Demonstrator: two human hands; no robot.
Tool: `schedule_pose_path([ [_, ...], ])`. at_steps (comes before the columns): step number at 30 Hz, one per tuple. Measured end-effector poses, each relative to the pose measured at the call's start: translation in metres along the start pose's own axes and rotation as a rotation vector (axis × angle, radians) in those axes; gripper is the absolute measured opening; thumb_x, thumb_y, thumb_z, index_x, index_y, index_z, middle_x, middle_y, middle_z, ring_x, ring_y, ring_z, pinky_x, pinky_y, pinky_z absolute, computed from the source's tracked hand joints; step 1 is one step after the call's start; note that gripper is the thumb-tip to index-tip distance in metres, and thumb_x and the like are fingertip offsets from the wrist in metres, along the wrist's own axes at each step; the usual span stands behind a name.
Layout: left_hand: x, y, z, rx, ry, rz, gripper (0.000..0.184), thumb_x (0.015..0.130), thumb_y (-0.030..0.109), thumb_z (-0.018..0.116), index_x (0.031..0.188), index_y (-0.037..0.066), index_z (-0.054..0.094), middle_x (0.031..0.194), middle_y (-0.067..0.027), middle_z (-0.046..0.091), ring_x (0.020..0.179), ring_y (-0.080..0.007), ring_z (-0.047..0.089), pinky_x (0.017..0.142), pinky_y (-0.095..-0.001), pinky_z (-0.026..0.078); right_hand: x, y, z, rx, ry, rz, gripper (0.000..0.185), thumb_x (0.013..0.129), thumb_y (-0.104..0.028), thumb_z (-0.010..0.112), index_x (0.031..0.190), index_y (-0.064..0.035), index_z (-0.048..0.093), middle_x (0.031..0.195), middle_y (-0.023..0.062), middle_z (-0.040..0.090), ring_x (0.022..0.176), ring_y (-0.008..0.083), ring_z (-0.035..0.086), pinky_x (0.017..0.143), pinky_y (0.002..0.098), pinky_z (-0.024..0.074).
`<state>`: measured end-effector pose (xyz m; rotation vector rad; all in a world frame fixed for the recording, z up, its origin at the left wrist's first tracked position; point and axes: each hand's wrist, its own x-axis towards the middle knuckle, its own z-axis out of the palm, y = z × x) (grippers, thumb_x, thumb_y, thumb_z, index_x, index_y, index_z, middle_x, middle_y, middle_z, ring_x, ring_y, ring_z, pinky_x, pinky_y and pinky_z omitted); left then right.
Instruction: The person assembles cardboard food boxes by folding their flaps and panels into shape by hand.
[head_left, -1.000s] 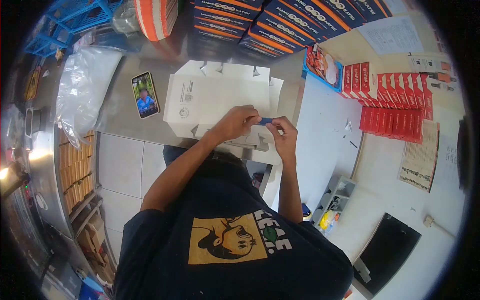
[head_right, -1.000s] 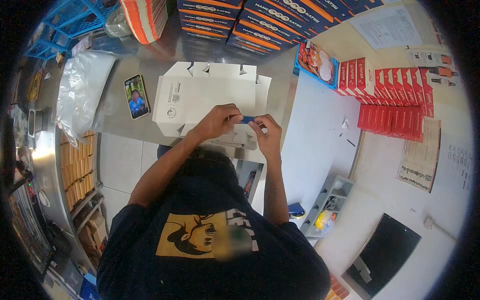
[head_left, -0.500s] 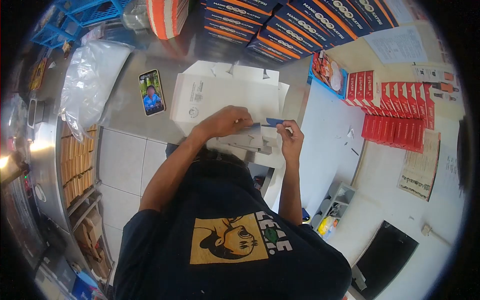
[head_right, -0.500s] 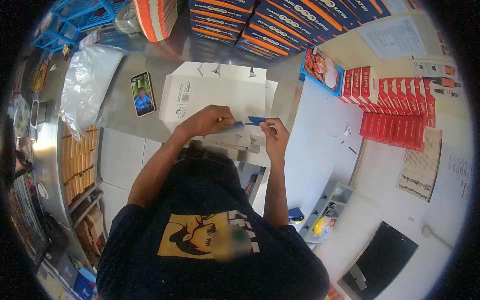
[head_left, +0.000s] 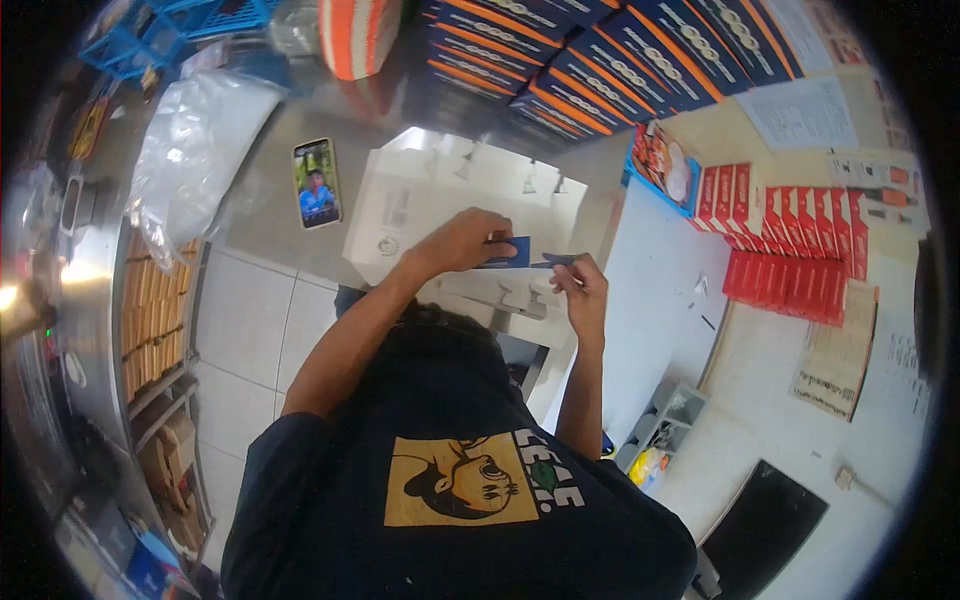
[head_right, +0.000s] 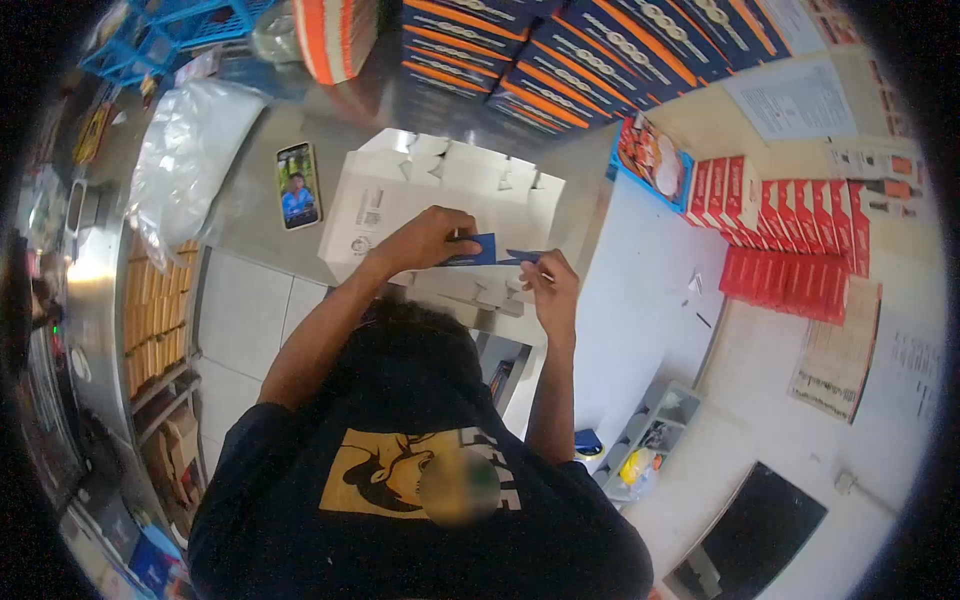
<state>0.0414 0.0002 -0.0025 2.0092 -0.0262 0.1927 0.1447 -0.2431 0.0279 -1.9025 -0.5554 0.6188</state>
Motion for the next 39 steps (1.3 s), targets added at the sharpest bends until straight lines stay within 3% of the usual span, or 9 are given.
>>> schedule_pose_path([
  [5,-0.001,0.000,0.003,-0.412,0.101,-0.522,0.022,0.079,0.024,0.083,0.083,0.003,0.078,0.074,-0.0129,0.072,0.067,-0.0186,0.063,0.068,-0.0323,0.050,0.002,-0.006,0.018,0.167,0.160,-0.118,0.019,0.083,0.002,0.078,0.080,0.0007,0.060,0.072,0.0031,0.057,0.060,0.0100,0.060,0.054,0.0246,0.0477],
  [13,0.004,0.001,0.030,-0.147,0.058,-0.390,0.026,0.076,0.027,0.082,0.076,0.001,0.078,0.064,-0.0149,0.069,0.057,-0.0213,0.064,0.060,-0.0350,0.051,0.006,-0.028,0.046,-0.359,-0.114,-0.287,0.010,0.075,0.001,0.080,0.080,0.0004,0.072,0.073,0.0078,0.058,0.063,0.0151,0.058,0.058,0.0287,0.0459],
  [18,-0.001,0.002,0.031,-0.270,0.017,-0.501,0.029,0.073,0.032,0.078,0.067,0.005,0.075,0.064,-0.0194,0.067,0.065,-0.0338,0.070,0.069,-0.0406,0.057,-0.002,-0.056,0.069,-0.213,0.089,-0.242,0.011,0.079,-0.005,0.078,0.086,-0.0009,0.071,0.076,0.0108,0.058,0.063,0.0224,0.059,0.060,0.0318,0.0475],
  [21,-0.013,0.021,0.029,-0.111,-0.042,-0.295,0.030,0.074,0.036,0.077,0.073,0.005,0.076,0.076,-0.0155,0.072,0.088,-0.0338,0.072,0.083,-0.0464,0.054,0.001,-0.031,0.060,-0.522,-0.086,-0.375,0.014,0.083,-0.011,0.077,0.089,-0.0011,0.070,0.079,0.0119,0.061,0.066,0.0246,0.061,0.063,0.0338,0.0491],
  [23,-0.037,0.065,-0.002,0.434,-0.029,-0.279,0.033,0.075,0.036,0.080,0.093,0.009,0.078,0.104,-0.0136,0.072,0.113,-0.0307,0.063,0.096,-0.0470,0.047,-0.001,-0.020,0.054,-0.460,-0.319,-0.146,0.020,0.088,-0.019,0.074,0.088,0.0001,0.069,0.079,0.0139,0.064,0.066,0.0253,0.063,0.062,0.0350,0.0489],
  [25,-0.055,0.064,-0.025,1.010,0.055,-0.239,0.033,0.077,0.037,0.080,0.098,0.012,0.076,0.108,-0.0107,0.068,0.125,-0.0325,0.054,0.101,-0.0531,0.041,-0.001,-0.034,0.053,-0.424,-0.267,-0.047,0.021,0.089,-0.020,0.074,0.088,0.0006,0.068,0.076,0.0144,0.064,0.064,0.0257,0.062,0.061,0.0350,0.0481],
  [29,-0.063,0.057,-0.091,0.872,-0.123,-0.459,0.023,0.082,0.028,0.076,0.095,0.009,0.074,0.099,-0.0118,0.067,0.110,-0.0332,0.062,0.092,-0.0495,0.048,0.004,-0.071,0.050,-0.463,-0.159,-0.145,0.025,0.092,-0.022,0.072,0.086,0.0020,0.068,0.069,0.0155,0.063,0.057,0.0262,0.059,0.057,0.0348,0.0455],
  [34,-0.063,0.067,-0.117,0.421,0.059,-0.170,0.012,0.088,0.014,0.068,0.094,0.003,0.070,0.098,-0.0177,0.065,0.085,-0.0384,0.067,0.077,-0.0451,0.054,0.013,-0.124,0.053,-0.593,-0.255,-0.103,0.040,0.094,-0.034,0.069,0.075,0.0014,0.063,0.056,0.0159,0.055,0.049,0.0289,0.050,0.052,0.0375,0.0411],
  [39,-0.064,0.089,-0.121,0.281,0.104,-0.070,0.013,0.089,0.013,0.068,0.096,0.003,0.069,0.095,-0.0165,0.063,0.085,-0.0385,0.067,0.077,-0.0469,0.054,0.019,-0.152,0.070,-0.531,-0.383,-0.153,0.039,0.095,-0.032,0.068,0.076,0.0024,0.064,0.054,0.0153,0.052,0.047,0.0233,0.047,0.051,0.0365,0.0403],
])
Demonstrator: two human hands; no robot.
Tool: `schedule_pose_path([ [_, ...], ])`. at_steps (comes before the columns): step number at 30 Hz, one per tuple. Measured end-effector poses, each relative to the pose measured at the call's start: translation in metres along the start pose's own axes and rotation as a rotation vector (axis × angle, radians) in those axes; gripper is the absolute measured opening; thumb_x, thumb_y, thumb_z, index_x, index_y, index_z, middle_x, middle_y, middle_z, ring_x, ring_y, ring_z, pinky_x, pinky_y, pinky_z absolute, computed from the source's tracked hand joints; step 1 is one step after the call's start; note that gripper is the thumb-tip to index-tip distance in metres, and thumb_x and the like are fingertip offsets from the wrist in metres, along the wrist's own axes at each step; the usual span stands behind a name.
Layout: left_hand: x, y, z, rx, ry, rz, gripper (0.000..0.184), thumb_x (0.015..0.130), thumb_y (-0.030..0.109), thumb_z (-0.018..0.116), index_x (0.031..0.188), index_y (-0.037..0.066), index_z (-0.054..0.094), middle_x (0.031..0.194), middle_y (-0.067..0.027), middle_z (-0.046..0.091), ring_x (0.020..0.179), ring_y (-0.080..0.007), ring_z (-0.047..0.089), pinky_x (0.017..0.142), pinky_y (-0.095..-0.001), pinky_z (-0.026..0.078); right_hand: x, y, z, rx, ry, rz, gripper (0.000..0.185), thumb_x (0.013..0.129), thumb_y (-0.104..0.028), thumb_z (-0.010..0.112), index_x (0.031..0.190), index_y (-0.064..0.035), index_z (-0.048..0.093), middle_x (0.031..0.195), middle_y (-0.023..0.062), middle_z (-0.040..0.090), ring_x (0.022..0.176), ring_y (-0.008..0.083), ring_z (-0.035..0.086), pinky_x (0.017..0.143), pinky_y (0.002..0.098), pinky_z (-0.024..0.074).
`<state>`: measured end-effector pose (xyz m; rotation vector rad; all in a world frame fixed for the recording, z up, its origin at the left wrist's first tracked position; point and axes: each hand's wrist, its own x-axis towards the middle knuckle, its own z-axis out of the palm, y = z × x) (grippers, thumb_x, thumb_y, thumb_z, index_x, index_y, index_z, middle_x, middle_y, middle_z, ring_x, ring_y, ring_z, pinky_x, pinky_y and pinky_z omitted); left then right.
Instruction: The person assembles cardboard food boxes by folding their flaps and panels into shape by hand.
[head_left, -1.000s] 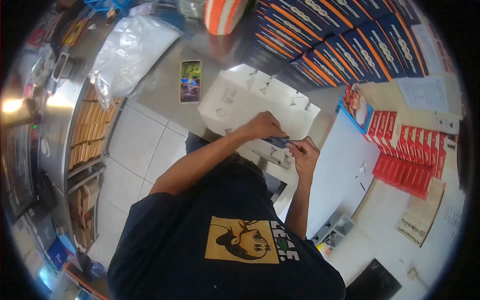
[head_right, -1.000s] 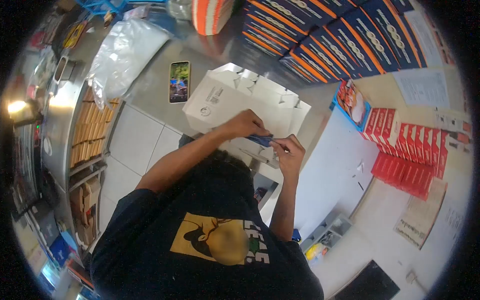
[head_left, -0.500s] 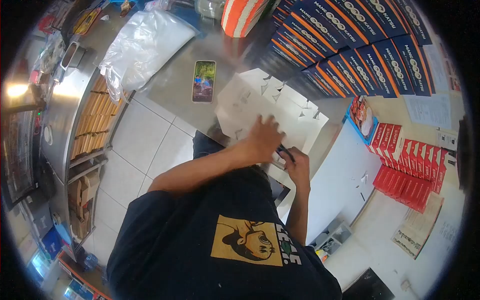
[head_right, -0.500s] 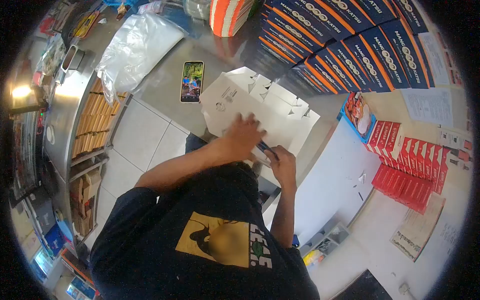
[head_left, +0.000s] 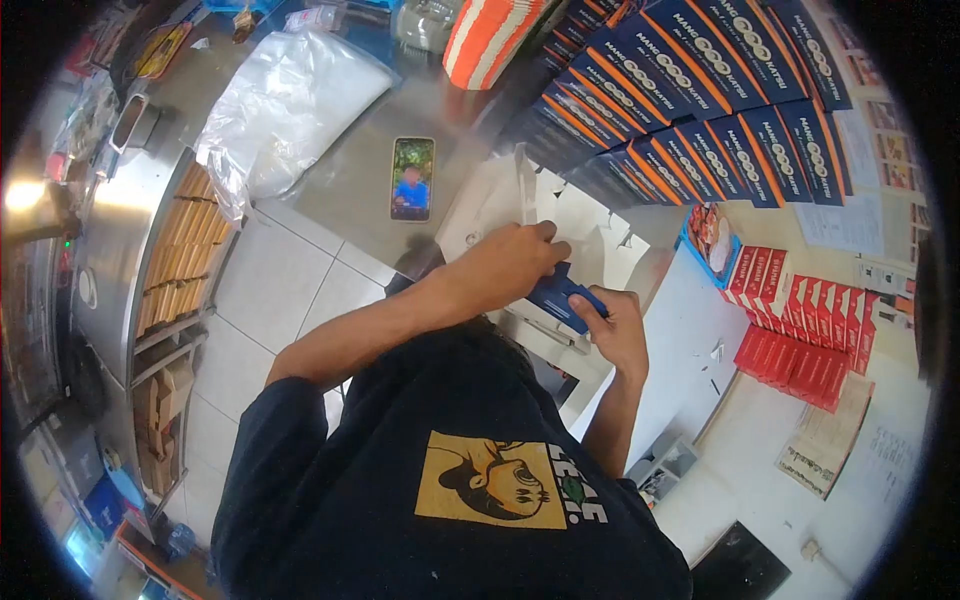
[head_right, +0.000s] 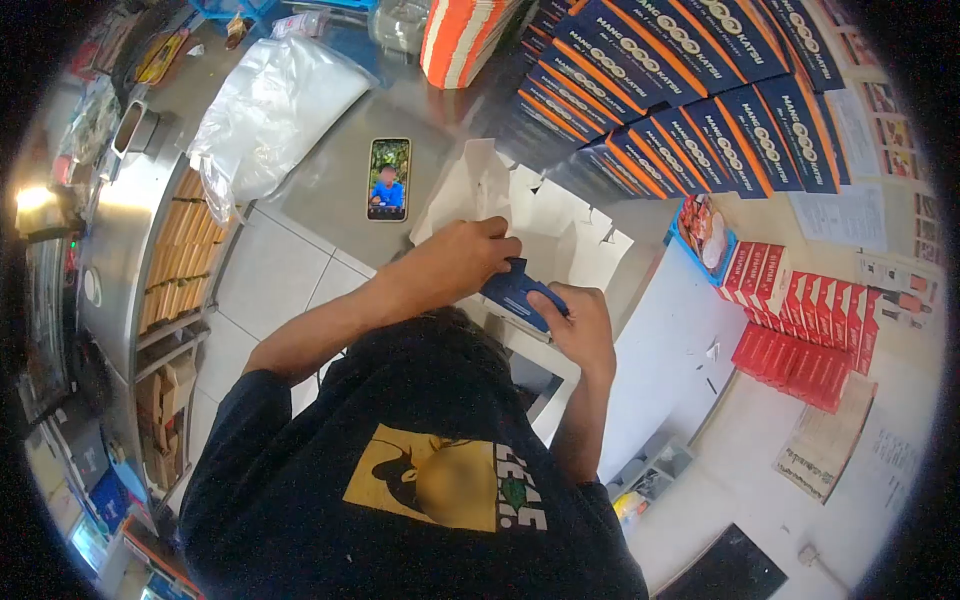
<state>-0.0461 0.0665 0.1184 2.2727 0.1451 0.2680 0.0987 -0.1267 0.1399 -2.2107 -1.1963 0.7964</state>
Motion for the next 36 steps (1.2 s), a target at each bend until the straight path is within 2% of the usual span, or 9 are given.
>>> schedule_pose_path([
  [8,0.000,-0.001,-0.025,-0.146,0.162,0.046,0.015,0.086,0.006,0.068,0.100,0.001,0.071,0.092,-0.0137,0.062,0.081,-0.0349,0.066,0.075,-0.0426,0.054,-0.001,-0.032,-0.011,0.234,-0.111,0.158,0.033,0.096,-0.027,0.067,0.082,0.0024,0.067,0.057,0.0142,0.053,0.049,0.0176,0.050,0.052,0.0349,0.0417],
  [19,0.001,-0.017,-0.042,-0.167,-0.072,0.185,0.022,0.080,0.002,0.069,0.101,0.003,0.073,0.093,-0.0131,0.063,0.084,-0.0321,0.069,0.076,-0.0403,0.056,-0.004,-0.034,0.011,0.439,-0.191,0.125,0.031,0.094,-0.024,0.072,0.078,0.0018,0.066,0.058,0.0048,0.055,0.048,0.0104,0.053,0.045,0.0273,0.0403],
  [21,-0.002,-0.025,-0.035,-0.130,-0.138,0.376,0.019,0.082,0.005,0.069,0.100,0.004,0.073,0.093,-0.0126,0.063,0.085,-0.0308,0.069,0.077,-0.0397,0.057,0.002,-0.026,0.020,0.416,-0.165,0.137,0.030,0.093,-0.023,0.073,0.078,0.0028,0.066,0.060,0.0054,0.056,0.048,0.0106,0.053,0.045,0.0275,0.0414],
  [26,-0.004,-0.033,-0.022,-0.012,-0.113,0.300,0.021,0.088,0.014,0.069,0.108,0.007,0.070,0.100,-0.0114,0.061,0.090,-0.0292,0.068,0.078,-0.0395,0.057,0.014,-0.023,0.033,0.439,-0.098,0.101,0.029,0.094,-0.020,0.072,0.080,0.0045,0.066,0.068,0.0057,0.059,0.051,0.0095,0.053,0.048,0.0256,0.0437],
  [29,-0.007,-0.047,-0.002,0.002,-0.027,0.237,0.030,0.090,0.026,0.070,0.112,0.005,0.064,0.107,-0.0125,0.058,0.094,-0.0308,0.066,0.078,-0.0419,0.055,0.024,-0.018,0.053,0.327,-0.017,0.047,0.027,0.093,-0.020,0.072,0.106,0.0032,0.068,0.098,0.0134,0.065,0.073,0.0158,0.063,0.060,0.0288,0.0511],
  [31,-0.013,-0.058,0.004,0.008,0.018,0.185,0.039,0.090,0.033,0.071,0.113,0.004,0.061,0.110,-0.0133,0.055,0.098,-0.0327,0.063,0.079,-0.0440,0.055,0.033,0.014,0.095,0.079,0.732,-0.023,0.063,0.092,-0.036,0.074,0.139,-0.0005,0.052,0.132,0.0197,0.053,0.103,0.0269,0.061,0.077,0.0388,0.0540],
  [32,-0.020,-0.063,0.003,-0.012,0.037,0.132,0.046,0.087,0.040,0.072,0.111,0.002,0.060,0.111,-0.0148,0.053,0.102,-0.0346,0.059,0.082,-0.0459,0.052,0.035,0.034,0.108,0.081,0.725,-0.029,0.063,0.092,-0.036,0.074,0.139,-0.0005,0.052,0.132,0.0197,0.053,0.103,0.0269,0.061,0.077,0.0388,0.0540],
  [34,-0.027,-0.077,0.011,-0.036,0.060,0.073,0.054,0.084,0.046,0.074,0.109,0.000,0.060,0.112,-0.0162,0.051,0.107,-0.0365,0.054,0.085,-0.0478,0.050,0.036,0.060,0.118,0.949,0.829,0.750,0.098,0.088,-0.055,0.072,0.156,-0.0037,0.025,0.148,0.0211,0.038,0.125,0.0369,0.049,0.088,0.0538,0.0505],
  [36,-0.037,-0.096,0.039,-0.029,-0.033,0.078,0.062,0.079,0.051,0.078,0.108,-0.001,0.060,0.116,-0.0184,0.050,0.112,-0.0396,0.047,0.091,-0.0489,0.046,0.037,0.081,0.113,1.146,0.746,0.897,0.102,0.086,-0.065,0.068,0.155,-0.0048,0.024,0.145,0.0190,0.044,0.129,0.0388,0.048,0.088,0.0596,0.0495],
])
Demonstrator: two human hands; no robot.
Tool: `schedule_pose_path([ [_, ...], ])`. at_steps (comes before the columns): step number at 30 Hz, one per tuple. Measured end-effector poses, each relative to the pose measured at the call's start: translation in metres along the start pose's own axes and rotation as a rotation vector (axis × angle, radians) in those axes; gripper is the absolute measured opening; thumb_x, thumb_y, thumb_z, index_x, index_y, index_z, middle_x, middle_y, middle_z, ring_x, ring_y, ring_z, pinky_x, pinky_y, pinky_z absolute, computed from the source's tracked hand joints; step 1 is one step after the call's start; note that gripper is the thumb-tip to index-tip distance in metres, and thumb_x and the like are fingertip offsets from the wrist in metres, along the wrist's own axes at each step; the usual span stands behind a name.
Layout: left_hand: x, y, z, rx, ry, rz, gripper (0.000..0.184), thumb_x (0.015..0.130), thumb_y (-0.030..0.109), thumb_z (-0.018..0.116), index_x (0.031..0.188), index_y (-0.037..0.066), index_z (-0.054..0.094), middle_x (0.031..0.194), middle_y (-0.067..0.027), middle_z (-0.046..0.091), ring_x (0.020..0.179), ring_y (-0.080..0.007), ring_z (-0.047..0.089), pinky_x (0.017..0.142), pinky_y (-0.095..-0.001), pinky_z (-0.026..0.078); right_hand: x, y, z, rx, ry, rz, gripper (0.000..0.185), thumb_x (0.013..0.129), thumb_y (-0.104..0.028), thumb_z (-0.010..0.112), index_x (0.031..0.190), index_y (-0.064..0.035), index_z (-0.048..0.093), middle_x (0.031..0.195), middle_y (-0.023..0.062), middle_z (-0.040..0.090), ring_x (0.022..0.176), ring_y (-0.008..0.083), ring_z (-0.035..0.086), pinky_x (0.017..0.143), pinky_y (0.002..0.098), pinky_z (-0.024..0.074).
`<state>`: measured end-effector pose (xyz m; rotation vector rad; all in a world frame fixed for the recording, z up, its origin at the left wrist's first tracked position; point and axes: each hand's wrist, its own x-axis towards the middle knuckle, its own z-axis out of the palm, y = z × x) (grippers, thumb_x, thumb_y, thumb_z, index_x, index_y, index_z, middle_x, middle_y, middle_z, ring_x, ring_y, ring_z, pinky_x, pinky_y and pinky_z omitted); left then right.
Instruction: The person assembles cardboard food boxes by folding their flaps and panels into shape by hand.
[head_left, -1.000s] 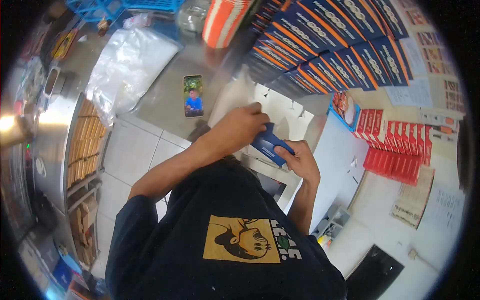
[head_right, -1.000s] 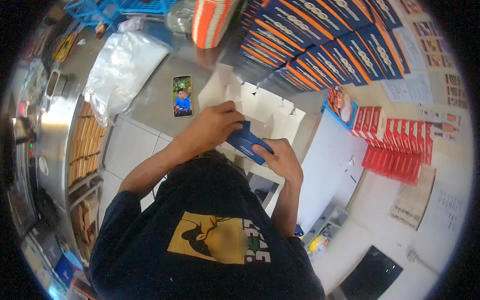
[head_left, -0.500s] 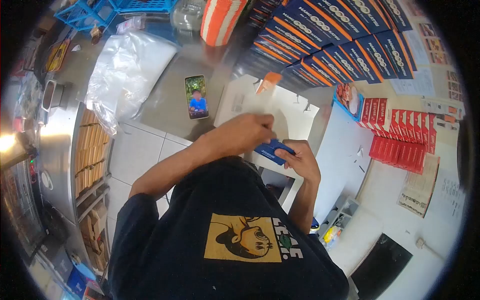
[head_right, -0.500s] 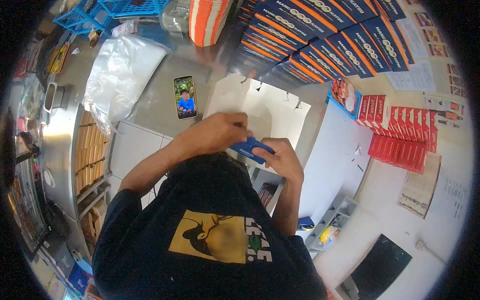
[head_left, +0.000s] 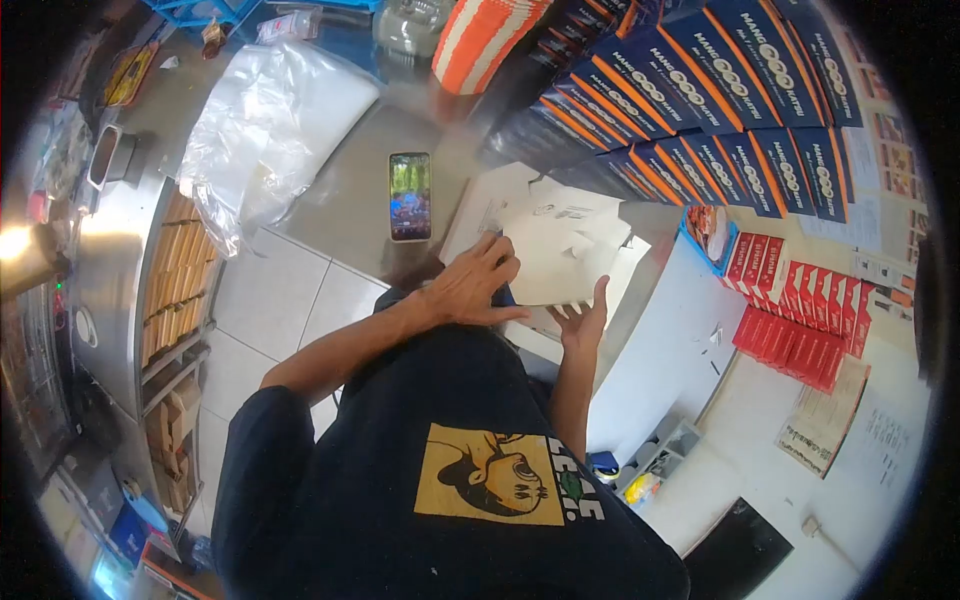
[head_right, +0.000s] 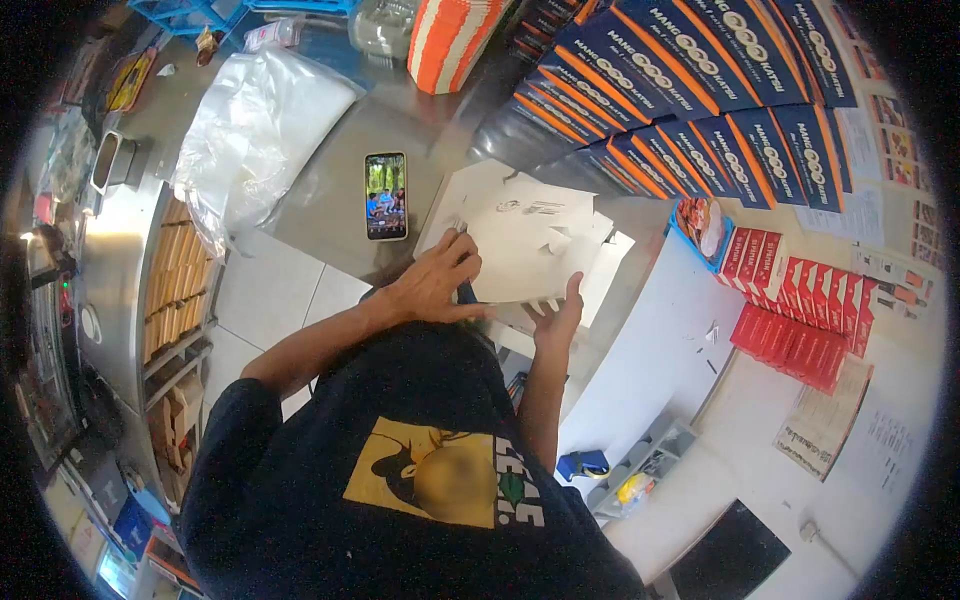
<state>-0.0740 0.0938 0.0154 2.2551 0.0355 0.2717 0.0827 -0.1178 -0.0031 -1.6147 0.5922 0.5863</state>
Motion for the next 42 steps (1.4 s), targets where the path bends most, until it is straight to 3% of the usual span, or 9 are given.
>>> schedule_pose_path([
  [3,-0.002,-0.012,0.023,0.135,-0.006,0.028,0.061,0.081,0.051,0.075,0.111,0.000,0.060,0.124,-0.0201,0.048,0.114,-0.0406,0.046,0.096,-0.0482,0.044,0.024,0.015,-0.010,0.088,-0.171,0.057,0.085,0.090,-0.043,0.072,0.151,-0.0026,0.029,0.144,0.0193,0.046,0.126,0.0408,0.053,0.089,0.0610,0.0500],
  [8,0.046,0.004,0.041,0.175,0.161,0.003,0.059,0.089,0.051,0.068,0.120,0.002,0.058,0.136,-0.0213,0.044,0.114,-0.0425,0.049,0.098,-0.0497,0.045,0.047,0.041,-0.014,0.076,-0.098,-0.473,0.053,0.087,0.007,0.054,0.140,-0.0008,0.049,0.130,0.0184,0.059,0.116,0.0348,0.061,0.100,0.0479,0.0497],
  [14,0.126,0.002,0.112,-0.710,0.250,-0.475,0.057,0.097,0.040,0.063,0.133,0.003,0.040,0.122,-0.0302,0.053,0.103,-0.0414,0.060,0.086,-0.0440,0.049,-0.028,0.005,0.004,-0.663,-0.250,-1.287,0.044,0.089,0.006,0.043,0.128,0.0051,0.062,0.128,0.0179,0.064,0.121,0.0296,0.060,0.105,0.0391,0.0464],
  [20,0.121,0.019,0.101,-0.910,0.290,-0.762,0.037,0.099,0.021,0.060,0.119,-0.003,0.042,0.090,-0.0274,0.066,0.089,-0.0425,0.069,0.080,-0.0507,0.053,-0.032,0.028,-0.003,-0.344,-0.039,-0.907,0.037,0.106,-0.016,0.044,0.131,0.0058,0.061,0.131,0.0178,0.065,0.117,0.0260,0.062,0.103,0.0358,0.0471],
  [22,0.122,0.020,0.106,-0.999,0.422,-0.840,0.031,0.101,0.022,0.058,0.116,-0.004,0.051,0.085,-0.0251,0.067,0.084,-0.0393,0.071,0.077,-0.0485,0.053,-0.032,0.029,-0.002,0.164,-0.032,-0.577,0.042,0.109,-0.022,0.039,0.138,0.0043,0.055,0.130,0.0169,0.066,0.114,0.0237,0.064,0.102,0.0333,0.0474],
  [26,0.116,0.013,0.113,-1.022,0.288,-0.890,0.029,0.100,0.021,0.058,0.111,-0.006,0.058,0.089,-0.0262,0.068,0.085,-0.0418,0.070,0.079,-0.0484,0.055,-0.036,0.020,-0.008,-0.557,-0.093,-0.842,0.046,0.111,-0.025,0.036,0.144,0.0030,0.050,0.130,0.0182,0.065,0.111,0.0213,0.064,0.098,0.0321,0.0487],
  [28,0.113,0.014,0.121,-0.622,0.305,-0.591,0.031,0.099,0.021,0.059,0.114,-0.006,0.062,0.095,-0.0267,0.069,0.089,-0.0419,0.070,0.081,-0.0493,0.055,-0.028,0.021,-0.004,-0.735,-0.141,-1.008,0.047,0.111,-0.026,0.036,0.147,0.0018,0.046,0.128,0.0190,0.066,0.108,0.0206,0.064,0.093,0.0320,0.0494],
  [34,0.111,0.021,0.129,-0.376,0.293,-0.562,0.042,0.098,0.019,0.057,0.132,-0.006,0.053,0.101,-0.0340,0.066,0.096,-0.0436,0.067,0.084,-0.0510,0.052,-0.034,0.011,0.006,-0.729,-0.208,-0.786,0.050,0.110,-0.028,0.036,0.148,0.0036,0.042,0.139,0.0249,0.058,0.122,0.0340,0.062,0.102,0.0382,0.0473],
  [42,0.110,0.012,0.126,-0.554,0.265,-0.569,0.039,0.095,0.017,0.058,0.127,-0.003,0.053,0.093,-0.0326,0.066,0.091,-0.0510,0.064,0.080,-0.0565,0.051,-0.014,0.010,0.012,-0.841,-0.285,-0.990,0.054,0.110,-0.030,0.032,0.150,0.0051,0.036,0.144,0.0284,0.051,0.128,0.0405,0.055,0.105,0.0420,0.0458],
])
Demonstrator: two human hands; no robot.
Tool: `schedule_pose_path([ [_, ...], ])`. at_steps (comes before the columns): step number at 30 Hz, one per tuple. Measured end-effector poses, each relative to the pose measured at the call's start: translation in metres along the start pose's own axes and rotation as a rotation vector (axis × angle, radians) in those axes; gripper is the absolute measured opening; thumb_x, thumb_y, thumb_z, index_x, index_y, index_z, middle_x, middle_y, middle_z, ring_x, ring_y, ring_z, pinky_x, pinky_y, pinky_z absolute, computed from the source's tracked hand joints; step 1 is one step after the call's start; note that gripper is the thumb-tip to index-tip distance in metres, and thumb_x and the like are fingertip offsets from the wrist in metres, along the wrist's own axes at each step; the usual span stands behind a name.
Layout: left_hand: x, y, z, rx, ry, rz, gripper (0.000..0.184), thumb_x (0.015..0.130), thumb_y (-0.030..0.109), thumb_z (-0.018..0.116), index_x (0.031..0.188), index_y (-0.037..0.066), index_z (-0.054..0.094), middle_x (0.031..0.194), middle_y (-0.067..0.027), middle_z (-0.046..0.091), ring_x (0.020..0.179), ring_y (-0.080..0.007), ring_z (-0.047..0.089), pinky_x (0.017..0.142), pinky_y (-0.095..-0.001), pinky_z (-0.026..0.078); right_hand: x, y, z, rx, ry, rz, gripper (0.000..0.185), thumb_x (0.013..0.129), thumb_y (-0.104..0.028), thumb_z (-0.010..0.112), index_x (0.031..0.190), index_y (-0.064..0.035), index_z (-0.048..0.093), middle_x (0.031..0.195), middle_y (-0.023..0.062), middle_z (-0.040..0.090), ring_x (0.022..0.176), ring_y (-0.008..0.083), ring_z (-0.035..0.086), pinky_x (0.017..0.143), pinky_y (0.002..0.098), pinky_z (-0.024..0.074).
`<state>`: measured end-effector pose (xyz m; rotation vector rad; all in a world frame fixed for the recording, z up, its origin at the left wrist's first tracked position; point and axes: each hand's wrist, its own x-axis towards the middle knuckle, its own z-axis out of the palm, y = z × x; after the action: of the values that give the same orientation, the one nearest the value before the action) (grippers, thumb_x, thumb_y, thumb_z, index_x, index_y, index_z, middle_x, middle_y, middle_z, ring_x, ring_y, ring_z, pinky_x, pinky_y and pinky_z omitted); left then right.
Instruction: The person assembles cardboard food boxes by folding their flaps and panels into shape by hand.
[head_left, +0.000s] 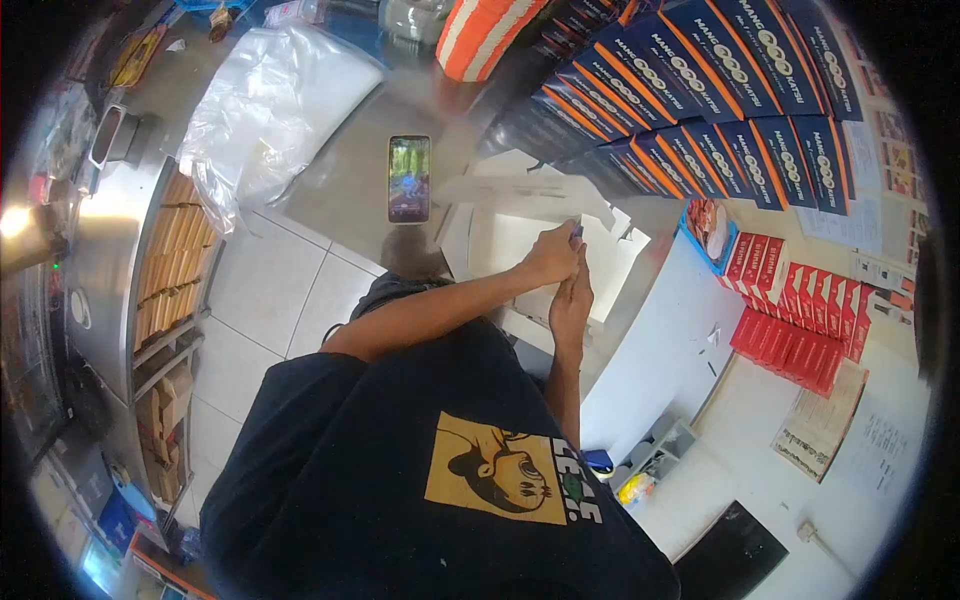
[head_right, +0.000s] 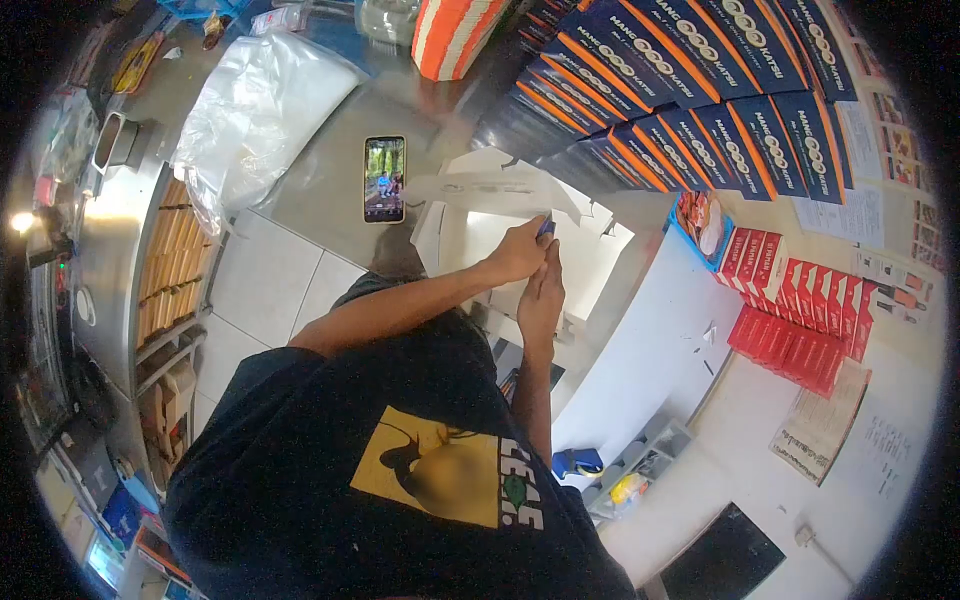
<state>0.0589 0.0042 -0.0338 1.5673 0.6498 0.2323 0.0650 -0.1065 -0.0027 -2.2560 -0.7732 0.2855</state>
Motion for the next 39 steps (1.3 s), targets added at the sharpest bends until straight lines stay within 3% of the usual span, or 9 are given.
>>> schedule_pose_path([
  [2,-0.001,0.006,-0.005,-0.007,-0.027,-0.030,0.041,0.094,0.016,0.060,0.128,-0.006,0.054,0.090,-0.0314,0.067,0.091,-0.0508,0.064,0.078,-0.0555,0.052,0.002,-0.002,-0.005,-0.053,-0.005,-0.055,0.056,0.110,-0.033,0.032,0.151,0.0048,0.036,0.145,0.0291,0.050,0.129,0.0403,0.055,0.105,0.0421,0.0455],
  [4,0.001,0.004,-0.009,0.148,-0.017,0.087,0.036,0.090,0.013,0.062,0.119,-0.007,0.056,0.092,-0.0327,0.065,0.090,-0.0515,0.064,0.078,-0.0558,0.052,0.007,-0.028,-0.012,0.240,0.015,0.394,0.062,0.107,-0.042,0.036,0.148,0.0051,0.042,0.139,0.0311,0.054,0.126,0.0427,0.057,0.102,0.0449,0.0454],
  [5,-0.004,0.002,-0.008,0.147,-0.016,0.082,0.036,0.090,0.013,0.062,0.119,-0.007,0.056,0.092,-0.0327,0.065,0.090,-0.0515,0.064,0.078,-0.0558,0.052,0.009,-0.030,-0.014,0.240,0.011,0.397,0.062,0.107,-0.042,0.036,0.148,0.0051,0.042,0.139,0.0311,0.054,0.126,0.0427,0.057,0.102,0.0449,0.0454],
  [10,-0.041,0.000,0.002,0.511,-0.372,0.257,0.032,0.084,0.008,0.064,0.115,0.001,0.060,0.096,-0.0281,0.062,0.086,-0.0456,0.066,0.076,-0.0535,0.054,0.052,-0.004,-0.033,-0.214,-0.148,0.573,0.065,0.100,-0.048,0.046,0.113,0.0135,0.063,0.102,0.0280,0.072,0.109,0.0428,0.066,0.095,0.0483,0.0472],
  [11,-0.047,0.004,0.001,0.492,-0.339,0.260,0.032,0.082,0.006,0.064,0.113,0.002,0.061,0.096,-0.0264,0.063,0.086,-0.0423,0.067,0.075,-0.0516,0.055,0.062,0.051,-0.033,-0.232,-0.255,0.523,0.059,0.099,-0.043,0.051,0.103,0.0147,0.063,0.092,0.0264,0.073,0.094,0.0403,0.072,0.081,0.0458,0.0563],
  [15,-0.047,0.009,-0.012,0.592,-0.384,0.209,0.031,0.082,0.006,0.063,0.114,0.002,0.061,0.095,-0.0261,0.062,0.087,-0.0432,0.067,0.075,-0.0522,0.055,0.062,0.035,-0.071,0.256,-0.356,0.781,0.048,0.098,-0.034,0.057,0.106,0.0129,0.064,0.090,0.0234,0.071,0.062,0.0317,0.073,0.049,0.0335,0.0597],
  [22,-0.025,-0.027,-0.012,0.432,-0.375,0.247,0.016,0.087,0.013,0.063,0.093,0.000,0.067,0.086,-0.0252,0.069,0.087,-0.0437,0.068,0.078,-0.0514,0.054,0.033,0.039,-0.059,0.425,-0.267,0.829,0.044,0.099,-0.036,0.057,0.106,0.0064,0.065,0.081,0.0152,0.070,0.071,0.0275,0.073,0.063,0.0331,0.0594],
  [30,-0.025,-0.033,-0.010,0.356,-0.322,0.165,0.017,0.089,0.014,0.061,0.085,-0.002,0.066,0.083,-0.0266,0.068,0.083,-0.0451,0.068,0.075,-0.0516,0.053,0.009,0.055,-0.024,0.365,-0.441,0.716,0.038,0.103,-0.032,0.053,0.089,0.0017,0.063,0.069,0.0110,0.064,0.065,0.0221,0.068,0.060,0.0318,0.0556],
  [39,-0.012,-0.048,-0.011,0.445,-0.272,0.180,0.022,0.087,0.019,0.063,0.084,-0.002,0.069,0.086,-0.0262,0.070,0.086,-0.0449,0.069,0.076,-0.0510,0.056,-0.013,0.065,0.010,0.670,-0.101,0.760,0.029,0.094,-0.029,0.071,0.080,-0.0064,0.061,0.072,0.0033,0.061,0.058,0.0159,0.062,0.061,0.0296,0.0570],
])
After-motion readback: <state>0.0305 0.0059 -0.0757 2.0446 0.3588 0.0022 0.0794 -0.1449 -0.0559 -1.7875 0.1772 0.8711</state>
